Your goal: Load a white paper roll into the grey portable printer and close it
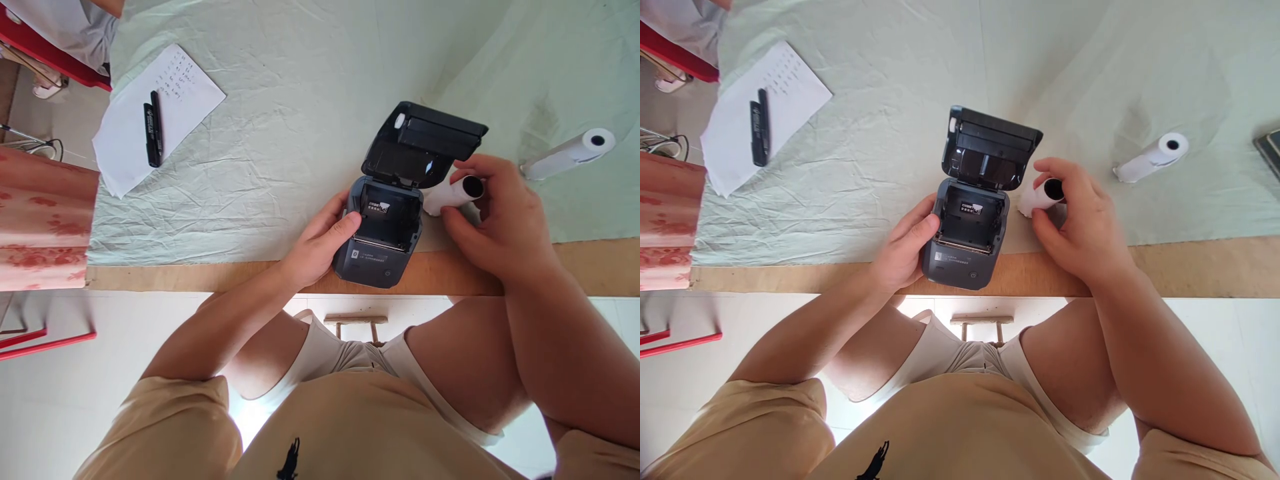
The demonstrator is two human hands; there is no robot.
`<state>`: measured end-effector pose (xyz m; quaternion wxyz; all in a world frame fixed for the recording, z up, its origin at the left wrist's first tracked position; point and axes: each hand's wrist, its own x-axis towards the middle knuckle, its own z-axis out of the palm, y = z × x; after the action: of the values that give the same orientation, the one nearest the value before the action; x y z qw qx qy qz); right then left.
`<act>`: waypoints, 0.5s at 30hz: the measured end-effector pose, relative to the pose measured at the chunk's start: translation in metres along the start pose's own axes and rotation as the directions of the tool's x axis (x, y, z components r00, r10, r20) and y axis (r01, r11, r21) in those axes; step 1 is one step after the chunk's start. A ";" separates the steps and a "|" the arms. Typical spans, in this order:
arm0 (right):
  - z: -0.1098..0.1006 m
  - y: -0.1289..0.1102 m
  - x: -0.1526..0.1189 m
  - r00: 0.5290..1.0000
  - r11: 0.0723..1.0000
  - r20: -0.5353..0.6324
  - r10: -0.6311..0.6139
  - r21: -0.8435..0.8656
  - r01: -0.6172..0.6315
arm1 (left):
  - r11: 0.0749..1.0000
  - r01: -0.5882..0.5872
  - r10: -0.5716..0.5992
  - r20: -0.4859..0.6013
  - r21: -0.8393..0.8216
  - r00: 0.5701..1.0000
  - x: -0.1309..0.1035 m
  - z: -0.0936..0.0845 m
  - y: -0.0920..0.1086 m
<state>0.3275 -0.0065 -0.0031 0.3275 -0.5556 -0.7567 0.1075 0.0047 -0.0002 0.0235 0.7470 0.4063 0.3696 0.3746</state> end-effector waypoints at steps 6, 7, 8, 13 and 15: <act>0.002 -0.003 0.002 0.997 0.997 -0.031 -0.072 -0.014 0.071 | 1.000 0.010 -0.010 0.008 0.006 1.000 0.000 -0.001 0.001; 0.001 -0.003 0.002 0.996 0.997 -0.048 -0.073 -0.020 0.072 | 1.000 0.011 -0.011 0.002 0.008 1.000 0.000 0.000 0.002; 0.001 -0.004 0.003 0.996 0.997 -0.053 -0.068 -0.023 0.067 | 1.000 0.013 -0.013 -0.002 0.010 1.000 0.000 0.000 0.002; -0.002 -0.008 0.000 0.997 0.998 0.059 -0.053 -0.020 0.054 | 1.000 0.015 -0.015 -0.003 0.008 1.000 -0.001 0.000 0.003; 0.001 -0.009 -0.001 0.997 0.998 0.045 -0.064 -0.019 0.064 | 1.000 0.014 -0.014 -0.005 0.009 1.000 -0.001 0.000 0.002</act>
<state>0.3203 -0.0101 0.0006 0.3082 -0.5319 -0.7822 0.1015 0.0032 -0.0002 0.0258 0.7470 0.4060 0.3758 0.3687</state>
